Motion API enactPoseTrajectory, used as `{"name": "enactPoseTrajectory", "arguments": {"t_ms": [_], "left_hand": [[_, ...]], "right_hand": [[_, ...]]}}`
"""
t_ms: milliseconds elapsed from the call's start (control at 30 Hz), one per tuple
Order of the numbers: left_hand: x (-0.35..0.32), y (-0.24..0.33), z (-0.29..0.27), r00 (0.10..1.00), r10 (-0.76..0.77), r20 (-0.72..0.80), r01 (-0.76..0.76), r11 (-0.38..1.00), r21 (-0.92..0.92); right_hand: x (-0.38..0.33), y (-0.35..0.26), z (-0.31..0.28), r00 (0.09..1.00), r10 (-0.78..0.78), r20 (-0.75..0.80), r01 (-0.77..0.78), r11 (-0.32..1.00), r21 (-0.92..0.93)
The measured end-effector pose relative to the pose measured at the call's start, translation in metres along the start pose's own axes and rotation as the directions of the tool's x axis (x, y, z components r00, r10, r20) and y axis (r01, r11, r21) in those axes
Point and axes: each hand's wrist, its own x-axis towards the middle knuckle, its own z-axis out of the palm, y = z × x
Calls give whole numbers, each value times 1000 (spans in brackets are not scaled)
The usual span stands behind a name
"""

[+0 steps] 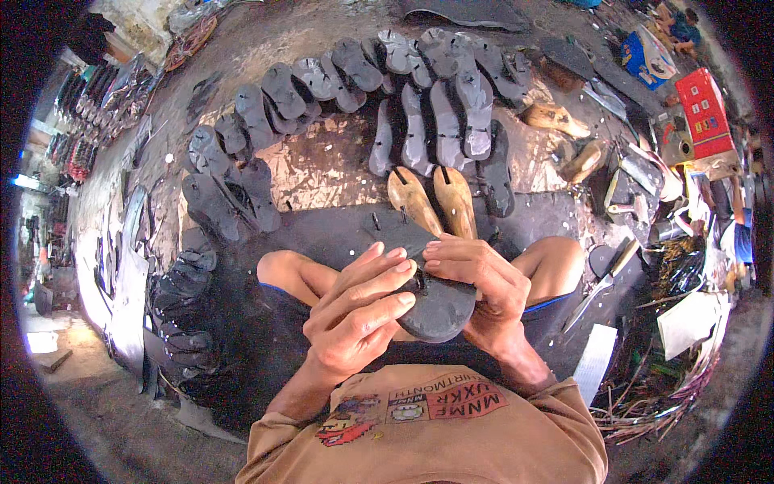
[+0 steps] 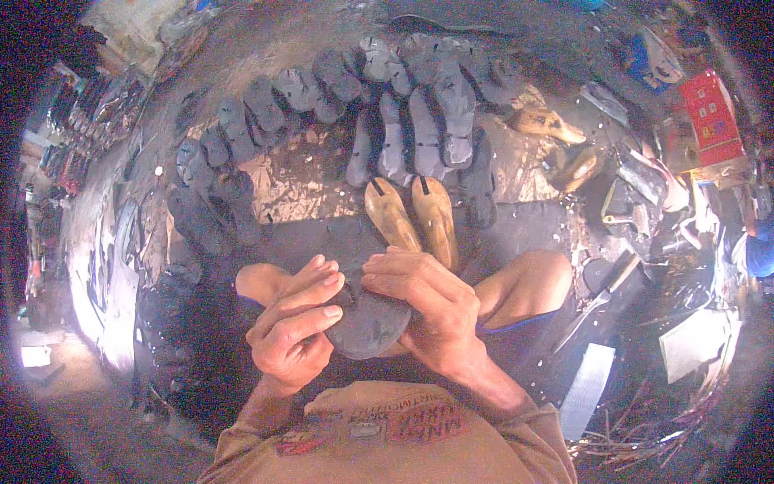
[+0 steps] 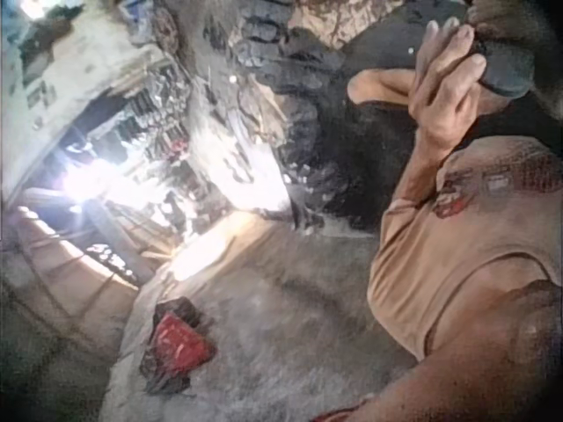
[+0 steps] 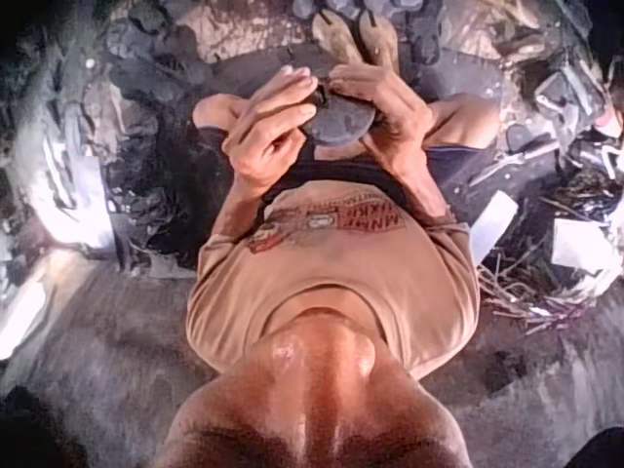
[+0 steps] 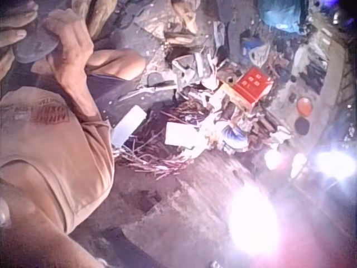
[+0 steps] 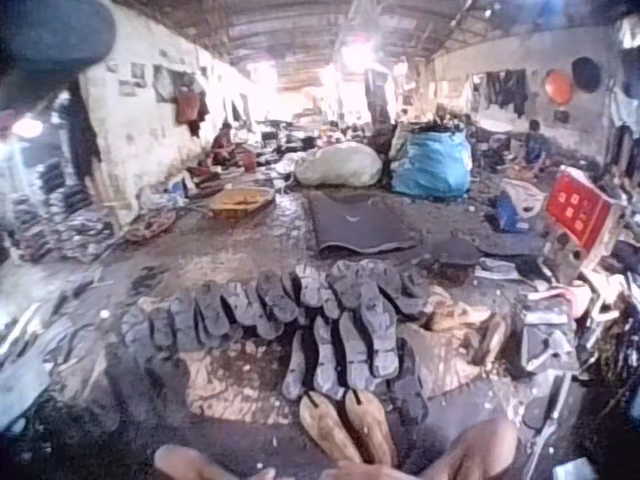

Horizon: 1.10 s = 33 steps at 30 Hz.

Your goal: The person sits on the floor and repeatedly picks up flip-flops, inserts a black strap into the sole, and presses it into place. They handle multiple flip-flops one at a time, turning them over and adjusting the strap before setting each one down.

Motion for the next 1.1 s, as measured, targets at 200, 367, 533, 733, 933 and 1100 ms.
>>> {"name": "enactPoseTrajectory", "arguments": {"t_ms": [200,367,533,733,933,1100], "left_hand": [[-13,7,8,962,-221,-159,216,975,-51],[-7,-10,3,995,-68,-68,59,991,-120],[-14,-13,-3,972,-125,200,112,991,75],[-28,-51,7,951,-281,126,284,959,-6],[3,-144,-18,650,-740,173,404,144,-903],[-7,-160,-34,548,-827,-123,97,208,-973]], "right_hand": [[-1,4,9,999,-34,-5,34,999,-24],[-6,8,11,998,68,-1,-68,997,48],[8,7,-4,980,96,176,-94,995,-20],[-32,73,7,936,340,90,-345,937,47],[-103,213,45,838,544,-56,-446,620,-646],[-81,148,6,631,776,-8,-698,573,430]]}}
